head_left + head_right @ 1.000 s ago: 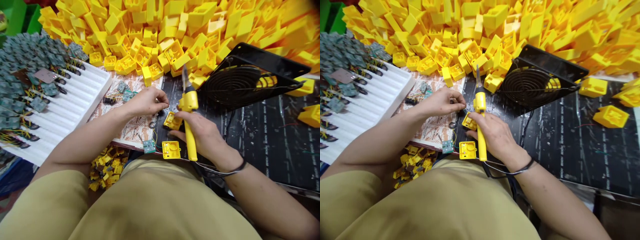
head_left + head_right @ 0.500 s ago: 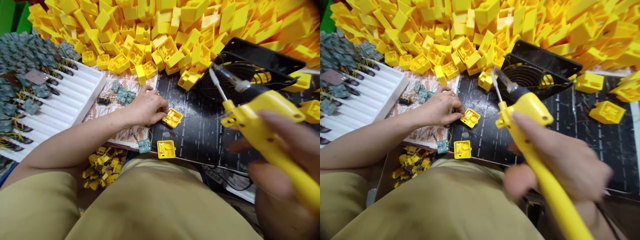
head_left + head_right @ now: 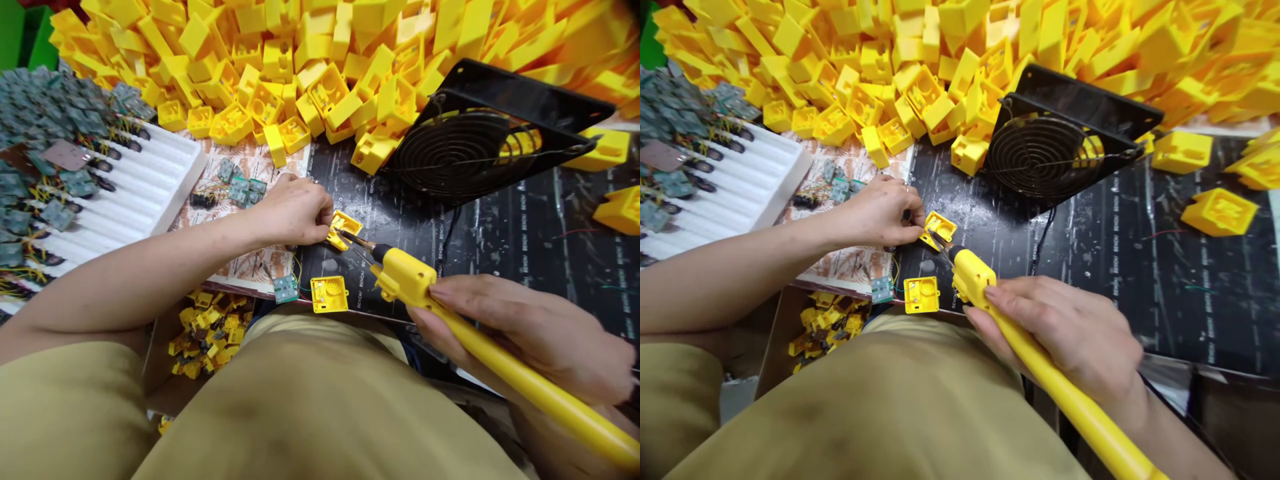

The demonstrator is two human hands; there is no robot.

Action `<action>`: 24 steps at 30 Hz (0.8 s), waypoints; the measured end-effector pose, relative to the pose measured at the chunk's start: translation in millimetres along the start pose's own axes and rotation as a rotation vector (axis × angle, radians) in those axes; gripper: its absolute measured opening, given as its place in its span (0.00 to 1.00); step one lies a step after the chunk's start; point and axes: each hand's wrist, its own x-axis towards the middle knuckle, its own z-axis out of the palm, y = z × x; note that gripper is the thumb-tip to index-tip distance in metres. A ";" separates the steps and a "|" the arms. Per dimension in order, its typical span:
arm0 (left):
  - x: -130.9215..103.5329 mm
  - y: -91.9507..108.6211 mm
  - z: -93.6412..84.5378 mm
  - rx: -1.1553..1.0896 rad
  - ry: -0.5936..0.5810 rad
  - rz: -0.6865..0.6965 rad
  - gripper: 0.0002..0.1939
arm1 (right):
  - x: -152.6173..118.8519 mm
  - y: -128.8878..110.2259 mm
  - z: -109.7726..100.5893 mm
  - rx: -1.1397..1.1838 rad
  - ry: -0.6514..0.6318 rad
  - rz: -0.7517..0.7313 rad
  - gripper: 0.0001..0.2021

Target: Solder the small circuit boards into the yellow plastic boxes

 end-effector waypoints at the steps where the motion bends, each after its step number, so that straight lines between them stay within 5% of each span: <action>1: 1.3 0.2 -0.6 0.006 -0.001 -0.005 0.07 | 0.6 3.7 1.6 0.013 -0.024 -0.036 0.10; 3: 3.9 1.0 -2.0 0.012 -0.012 -0.018 0.06 | 1.9 9.2 3.5 0.006 -0.078 -0.030 0.02; 6: 6.9 2.3 -3.2 0.015 -0.028 -0.032 0.05 | 7.2 9.6 4.9 -0.067 -0.139 -0.042 0.07; 12: 7.9 2.5 -0.4 0.015 0.010 -0.034 0.05 | 23.2 -1.7 3.8 -0.148 -0.052 -0.223 0.06; 24: 6.4 5.3 -2.8 0.049 -0.010 -0.027 0.06 | 15.8 4.9 -6.8 -0.139 -0.084 -0.202 0.02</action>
